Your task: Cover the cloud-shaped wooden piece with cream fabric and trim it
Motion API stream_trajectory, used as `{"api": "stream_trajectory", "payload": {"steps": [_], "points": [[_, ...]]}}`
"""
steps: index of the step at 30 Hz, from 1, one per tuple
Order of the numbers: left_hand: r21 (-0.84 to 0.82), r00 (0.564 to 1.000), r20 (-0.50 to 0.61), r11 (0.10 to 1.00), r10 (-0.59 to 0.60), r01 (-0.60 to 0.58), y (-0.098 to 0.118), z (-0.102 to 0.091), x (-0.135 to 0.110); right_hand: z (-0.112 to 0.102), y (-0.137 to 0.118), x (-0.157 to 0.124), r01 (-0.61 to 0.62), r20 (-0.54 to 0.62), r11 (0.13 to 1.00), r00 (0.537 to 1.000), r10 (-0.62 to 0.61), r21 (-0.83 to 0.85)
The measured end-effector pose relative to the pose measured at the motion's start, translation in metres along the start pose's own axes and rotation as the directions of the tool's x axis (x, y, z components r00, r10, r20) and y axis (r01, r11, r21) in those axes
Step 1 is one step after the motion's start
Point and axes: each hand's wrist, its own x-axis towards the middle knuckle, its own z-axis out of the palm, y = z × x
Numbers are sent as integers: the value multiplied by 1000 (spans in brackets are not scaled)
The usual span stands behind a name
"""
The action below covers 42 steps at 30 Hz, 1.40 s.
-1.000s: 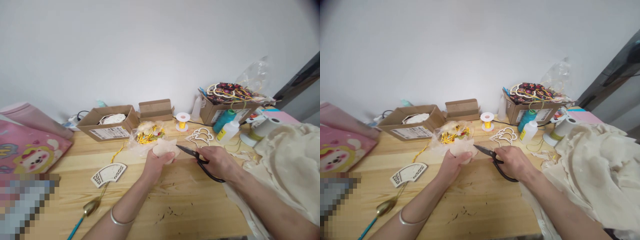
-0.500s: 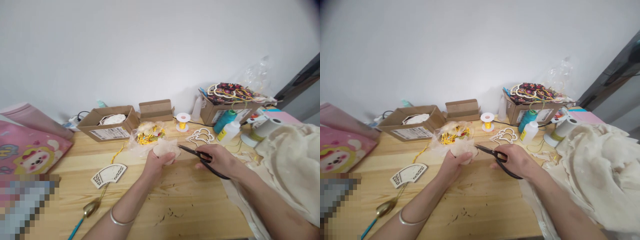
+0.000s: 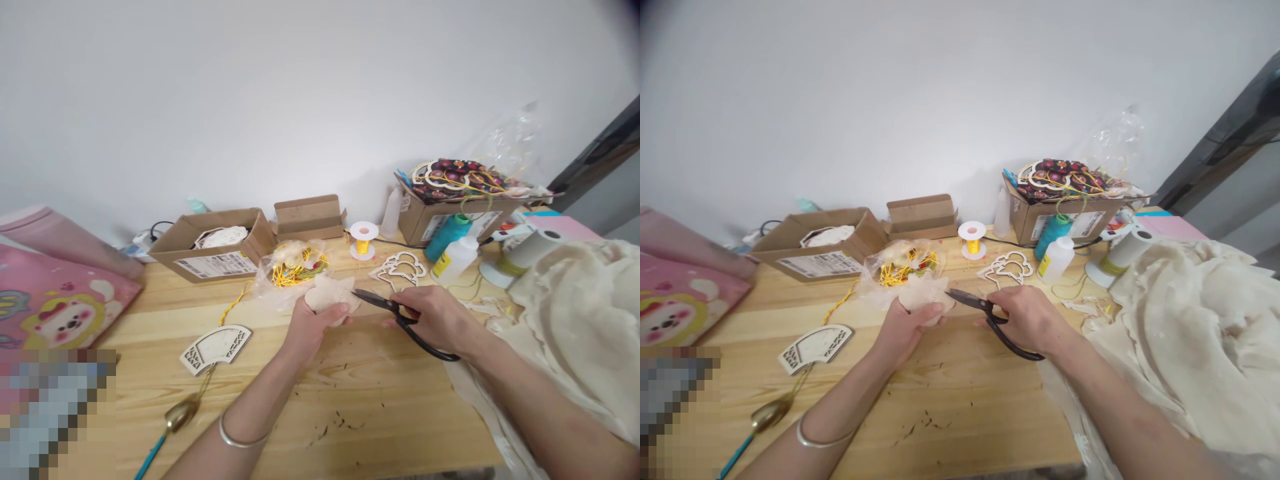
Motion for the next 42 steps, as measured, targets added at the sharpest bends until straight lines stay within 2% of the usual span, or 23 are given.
{"api": "stream_trajectory", "payload": {"steps": [8, 15, 21, 24, 28, 32, 35, 37, 39, 42], "points": [[44, 999, -12, 998, 48, -47, -2, -2, 2, -1, -1, 1, 8, -10, 1000, 1000, -8, -1], [49, 998, 20, 997, 57, -58, -3, -3, 2, -2, -1, 2, 14, 24, 998, 1000, -16, 56], [56, 998, 8, 997, 61, -61, -2, -2, 2, -3, -1, 2, 17, 24, 999, 1000, -18, 36], [51, 998, -8, 997, 58, -57, -3, -2, 2, -1, -2, 0, 17, 14, 1000, 1000, -17, -23], [60, 999, -3, 997, 42, -42, -3, -2, 1, 1, 0, -3, 17, -33, 980, 999, -24, -197], [4, 999, -16, 999, 32, -32, -1, -2, 2, -4, 8, -4, -76, -12, 962, 997, 75, -262], [-49, 999, -28, 999, 23, -24, 1, -3, 3, -5, 15, -1, -171, -26, 980, 985, 169, -106], [-63, 1000, -13, 998, 8, -8, 1, -3, 3, -2, 14, 2, -214, -67, 963, 972, 227, 162], [-56, 1000, 19, 998, -15, 16, 0, -1, 2, 3, 6, 6, -245, -84, 841, 943, 323, 483], [-25, 996, 84, 999, -43, 45, -3, 3, -1, 13, -11, 12, -256, 6, 532, 905, 426, 807]]}}
